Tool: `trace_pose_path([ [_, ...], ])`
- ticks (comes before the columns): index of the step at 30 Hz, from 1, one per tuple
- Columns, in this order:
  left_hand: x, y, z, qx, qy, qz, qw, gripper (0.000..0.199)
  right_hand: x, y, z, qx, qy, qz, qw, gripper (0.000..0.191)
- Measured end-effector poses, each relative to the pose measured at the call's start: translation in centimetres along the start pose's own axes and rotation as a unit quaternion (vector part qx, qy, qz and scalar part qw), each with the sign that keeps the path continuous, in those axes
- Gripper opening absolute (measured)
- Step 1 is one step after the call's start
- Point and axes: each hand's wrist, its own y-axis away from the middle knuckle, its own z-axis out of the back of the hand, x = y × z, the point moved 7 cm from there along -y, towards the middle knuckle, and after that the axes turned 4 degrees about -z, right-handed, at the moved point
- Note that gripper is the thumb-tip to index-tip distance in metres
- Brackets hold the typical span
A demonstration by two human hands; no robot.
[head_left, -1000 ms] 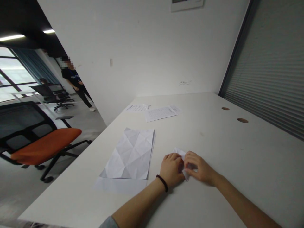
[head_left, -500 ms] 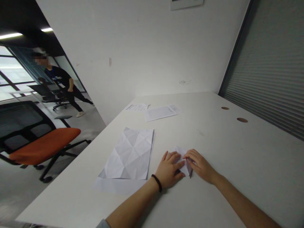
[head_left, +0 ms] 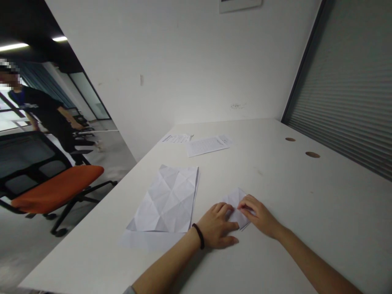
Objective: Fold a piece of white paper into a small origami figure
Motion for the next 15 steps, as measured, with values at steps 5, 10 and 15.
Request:
trace_pose_path([
  [5, 1.5, -0.3, 0.5, -0.03, 0.05, 0.07, 0.996, 0.016, -0.3, 0.0, -0.7, -0.005, 0.106, 0.007, 0.994, 0.015],
  [10, 1.9, -0.4, 0.9, -0.076, 0.052, 0.097, 0.991, 0.034, -0.9, 0.3, -1.4, -0.029, 0.184, 0.015, 0.982, 0.029],
  [15, 1.0, -0.3, -0.7, -0.009, 0.016, 0.081, 0.997, 0.06, -2.3, 0.3, -0.9, -0.057, 0.162, -0.012, 0.985, 0.039],
])
